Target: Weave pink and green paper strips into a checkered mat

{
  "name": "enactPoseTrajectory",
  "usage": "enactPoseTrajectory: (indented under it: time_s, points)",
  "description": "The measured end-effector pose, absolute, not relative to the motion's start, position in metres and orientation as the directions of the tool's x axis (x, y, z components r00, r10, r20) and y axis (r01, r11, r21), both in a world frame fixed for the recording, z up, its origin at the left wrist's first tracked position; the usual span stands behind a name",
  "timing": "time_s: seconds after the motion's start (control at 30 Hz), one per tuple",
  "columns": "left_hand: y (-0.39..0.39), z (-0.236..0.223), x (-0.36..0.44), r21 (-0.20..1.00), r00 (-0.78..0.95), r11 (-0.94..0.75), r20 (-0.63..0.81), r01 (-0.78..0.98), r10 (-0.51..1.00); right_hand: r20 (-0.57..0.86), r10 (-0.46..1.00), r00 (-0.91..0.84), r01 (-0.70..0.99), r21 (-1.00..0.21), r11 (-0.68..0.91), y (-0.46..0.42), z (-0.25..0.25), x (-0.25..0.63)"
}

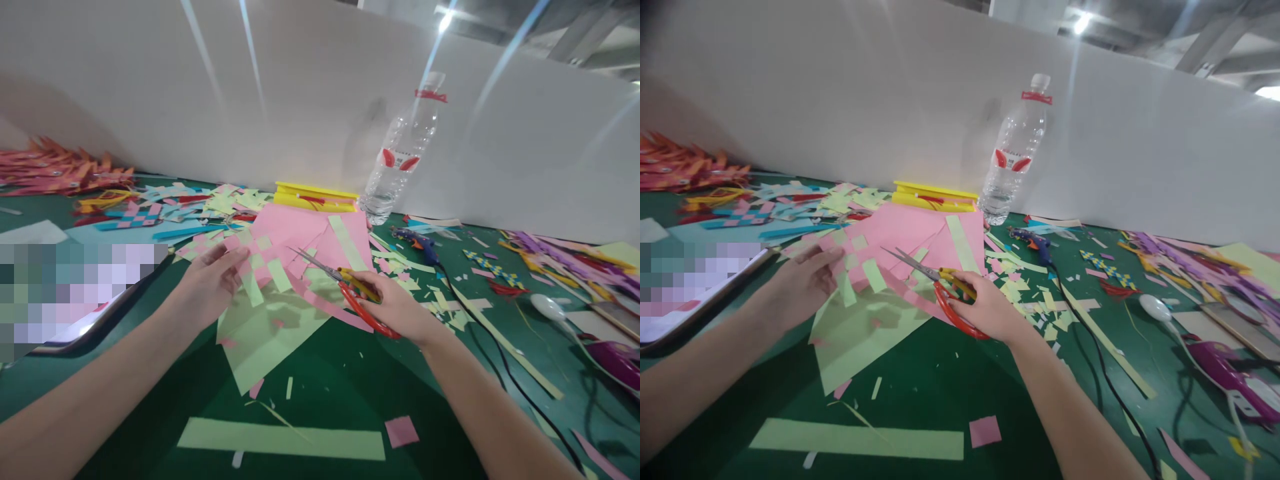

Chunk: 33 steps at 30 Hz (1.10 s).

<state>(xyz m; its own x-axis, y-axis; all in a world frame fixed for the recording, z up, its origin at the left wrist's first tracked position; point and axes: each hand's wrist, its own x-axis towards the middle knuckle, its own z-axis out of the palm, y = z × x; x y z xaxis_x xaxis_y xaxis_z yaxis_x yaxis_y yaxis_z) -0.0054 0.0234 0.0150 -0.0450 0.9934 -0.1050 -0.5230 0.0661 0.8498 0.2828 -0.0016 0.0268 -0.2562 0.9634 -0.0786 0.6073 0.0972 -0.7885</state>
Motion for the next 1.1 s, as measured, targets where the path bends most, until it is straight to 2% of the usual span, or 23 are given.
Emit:
enactPoseTrajectory:
  time_s: [0.17,0.43,0.77,1.1]
  points:
    - [0.0203,0.0141,0.0009,0.853,-0.021,0.099,-0.128,-0.512,0.992,-0.119,0.956,-0.27,0.562,-0.825,0.056,-0.0013,0.0254,0.2831]
    - [0.0178,0.0163,0.0029,0.855,-0.018,0.116,-0.145,-0.505,0.989,-0.106,0.935,-0.337,0.532,-0.841,0.097,-0.0011,0.0268,0.2822]
    - [0.0186,0.0173,0.0033,0.867,-0.033,0.125,-0.161,-0.483,0.986,-0.127,0.948,-0.293,0.598,-0.797,0.078,0.0003,0.0261,0.2853]
    - [0.0213,0.0129,0.001,0.881,-0.049,0.13,-0.171,-0.455,0.984,-0.159,0.931,-0.33,0.609,-0.789,0.081,0.0026,0.0271,0.2887]
